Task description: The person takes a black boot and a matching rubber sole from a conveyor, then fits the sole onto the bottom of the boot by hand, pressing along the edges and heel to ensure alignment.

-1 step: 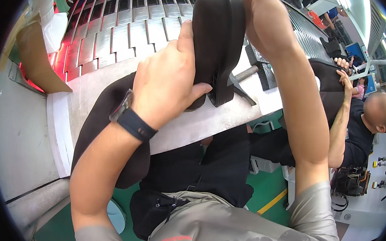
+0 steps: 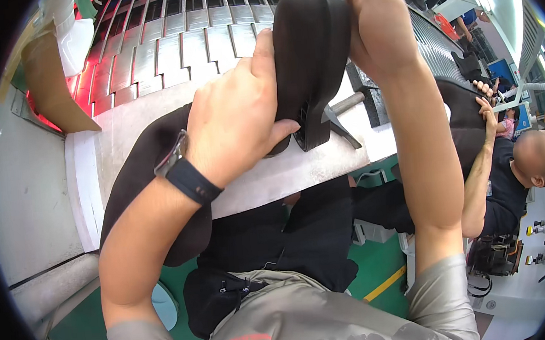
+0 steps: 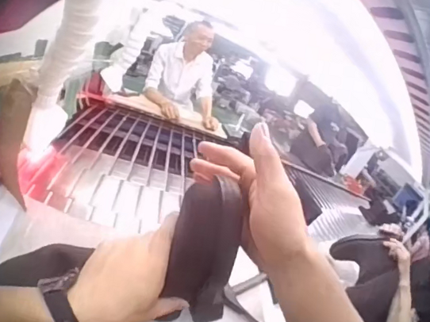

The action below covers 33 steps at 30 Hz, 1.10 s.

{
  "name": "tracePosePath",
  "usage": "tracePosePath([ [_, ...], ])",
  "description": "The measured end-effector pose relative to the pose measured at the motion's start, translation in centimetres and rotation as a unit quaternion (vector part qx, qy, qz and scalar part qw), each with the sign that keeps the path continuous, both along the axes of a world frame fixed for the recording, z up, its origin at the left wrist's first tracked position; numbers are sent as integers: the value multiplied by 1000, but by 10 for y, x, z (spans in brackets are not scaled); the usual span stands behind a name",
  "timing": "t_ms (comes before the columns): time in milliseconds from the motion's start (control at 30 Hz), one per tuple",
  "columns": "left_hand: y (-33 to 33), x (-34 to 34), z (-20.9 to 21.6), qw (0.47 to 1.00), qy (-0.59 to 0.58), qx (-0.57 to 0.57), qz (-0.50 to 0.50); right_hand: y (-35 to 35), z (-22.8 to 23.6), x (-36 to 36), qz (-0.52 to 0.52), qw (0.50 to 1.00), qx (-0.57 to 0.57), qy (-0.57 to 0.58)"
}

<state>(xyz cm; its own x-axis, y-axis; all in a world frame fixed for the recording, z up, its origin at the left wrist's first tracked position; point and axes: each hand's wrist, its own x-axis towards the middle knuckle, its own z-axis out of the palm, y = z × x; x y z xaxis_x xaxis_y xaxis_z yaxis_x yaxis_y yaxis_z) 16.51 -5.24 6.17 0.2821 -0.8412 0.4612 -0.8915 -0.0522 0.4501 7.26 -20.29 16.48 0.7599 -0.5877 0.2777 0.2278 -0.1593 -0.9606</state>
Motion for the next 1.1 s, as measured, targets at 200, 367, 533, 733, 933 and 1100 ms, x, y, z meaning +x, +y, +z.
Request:
tracePosePath([
  [200,7,-15,-2,998,-48,-32,14,11,2,-1,-15,980,-194,44],
  [367,22,-29,-8,995,-62,-82,-9,21,-7,-34,22,943,-331,-3],
  [533,51,-54,-29,978,-132,-161,-18,87,-28,-106,-54,966,-252,5],
  [733,84,-82,-63,963,-142,-228,-20,151,-98,-173,-8,914,-404,10],
  [933,74,-58,-81,991,-122,-13,-61,135,-217,-174,-102,915,-390,7],
  [1100,89,-50,-70,989,-33,41,-136,135,-203,-202,-87,948,-283,114],
])
